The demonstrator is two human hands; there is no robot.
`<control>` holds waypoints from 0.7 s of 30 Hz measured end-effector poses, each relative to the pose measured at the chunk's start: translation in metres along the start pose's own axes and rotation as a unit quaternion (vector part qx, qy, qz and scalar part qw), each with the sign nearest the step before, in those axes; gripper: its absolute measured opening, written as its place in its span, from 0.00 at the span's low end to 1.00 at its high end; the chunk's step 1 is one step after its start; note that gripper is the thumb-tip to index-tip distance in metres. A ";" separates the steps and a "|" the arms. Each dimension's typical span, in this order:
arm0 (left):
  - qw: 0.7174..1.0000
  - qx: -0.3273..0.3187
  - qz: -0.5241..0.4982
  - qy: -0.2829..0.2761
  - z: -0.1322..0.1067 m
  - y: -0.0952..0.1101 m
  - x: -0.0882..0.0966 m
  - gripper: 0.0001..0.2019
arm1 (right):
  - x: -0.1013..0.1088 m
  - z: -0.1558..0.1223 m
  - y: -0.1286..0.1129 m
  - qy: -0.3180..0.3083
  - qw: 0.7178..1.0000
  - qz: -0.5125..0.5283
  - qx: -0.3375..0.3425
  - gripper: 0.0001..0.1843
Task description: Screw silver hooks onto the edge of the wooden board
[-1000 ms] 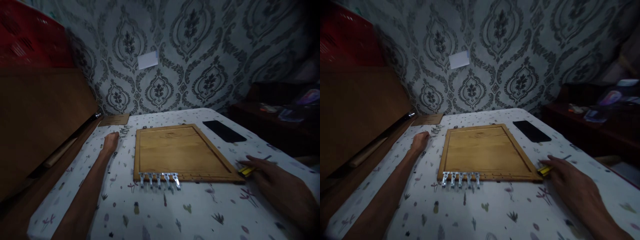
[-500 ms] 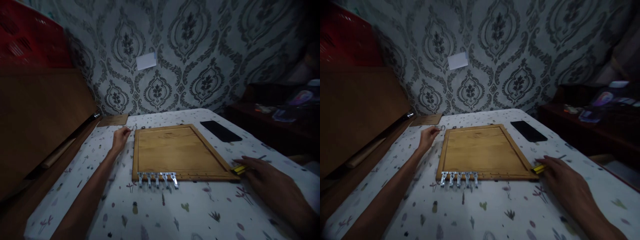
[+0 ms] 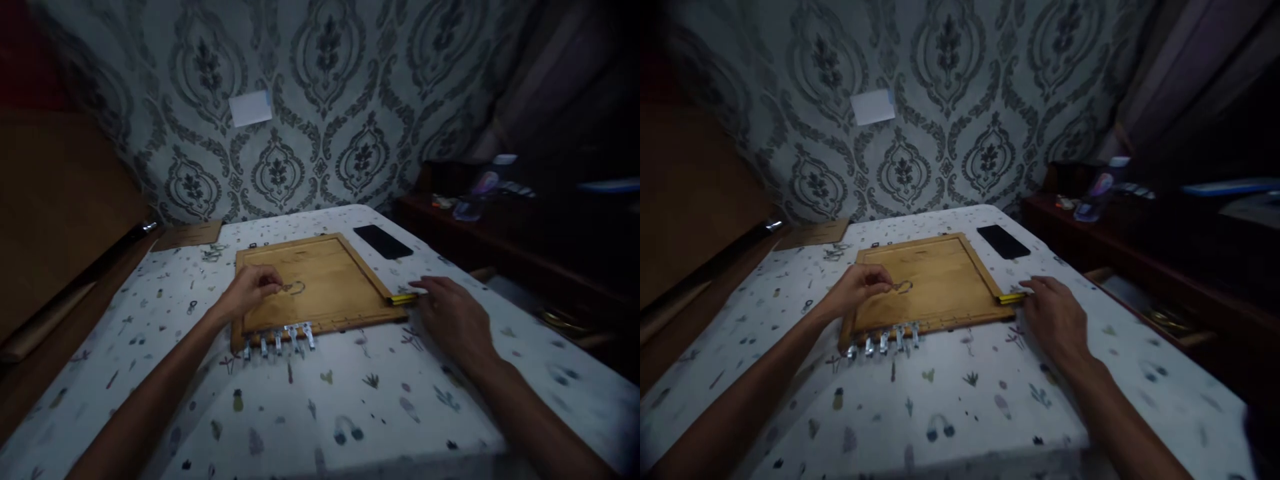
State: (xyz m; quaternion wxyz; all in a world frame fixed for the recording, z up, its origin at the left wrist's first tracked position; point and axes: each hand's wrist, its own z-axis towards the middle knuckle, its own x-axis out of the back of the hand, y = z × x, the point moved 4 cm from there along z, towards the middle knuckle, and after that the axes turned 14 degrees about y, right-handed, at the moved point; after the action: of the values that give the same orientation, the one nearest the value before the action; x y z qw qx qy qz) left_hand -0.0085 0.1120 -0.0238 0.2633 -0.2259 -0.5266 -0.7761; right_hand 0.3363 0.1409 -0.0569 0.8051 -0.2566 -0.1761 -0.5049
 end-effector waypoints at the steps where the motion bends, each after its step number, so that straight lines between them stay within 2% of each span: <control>1: 1.000 0.005 -0.020 -0.014 -0.001 0.003 -0.002 0.03 | 0.004 0.000 -0.008 0.010 1.000 0.004 0.006 0.14; 4: 0.996 0.018 -0.068 -0.056 -0.007 0.015 -0.010 0.04 | 0.018 -0.002 -0.047 -0.008 0.995 0.078 0.058 0.12; 7: 0.990 0.032 -0.098 -0.096 -0.014 0.028 -0.016 0.06 | 0.036 -0.009 -0.099 -0.031 0.950 0.280 0.137 0.13; 10: 0.984 0.044 -0.115 -0.130 -0.020 0.040 -0.021 0.07 | 0.048 -0.017 -0.133 -0.031 0.926 0.312 0.209 0.13; 12: 0.980 0.048 -0.124 -0.149 -0.024 0.047 -0.023 0.08 | 0.051 -0.020 -0.141 -0.029 0.925 0.298 0.235 0.10; 15: 0.976 0.049 -0.130 -0.166 -0.027 0.056 -0.024 0.08 | 0.050 -0.022 -0.139 -0.032 0.924 0.290 0.246 0.09; 21: 0.980 0.038 -0.113 -0.160 -0.028 0.061 -0.028 0.08 | 0.042 -0.028 -0.134 -0.079 0.924 0.271 0.257 0.12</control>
State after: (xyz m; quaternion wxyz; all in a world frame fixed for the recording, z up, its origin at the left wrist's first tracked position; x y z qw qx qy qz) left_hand 0.0499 0.0719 -0.0080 0.0949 -0.2765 -0.6135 -0.7336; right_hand 0.2341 0.0462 -0.0250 0.9331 -0.1184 -0.2863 -0.1827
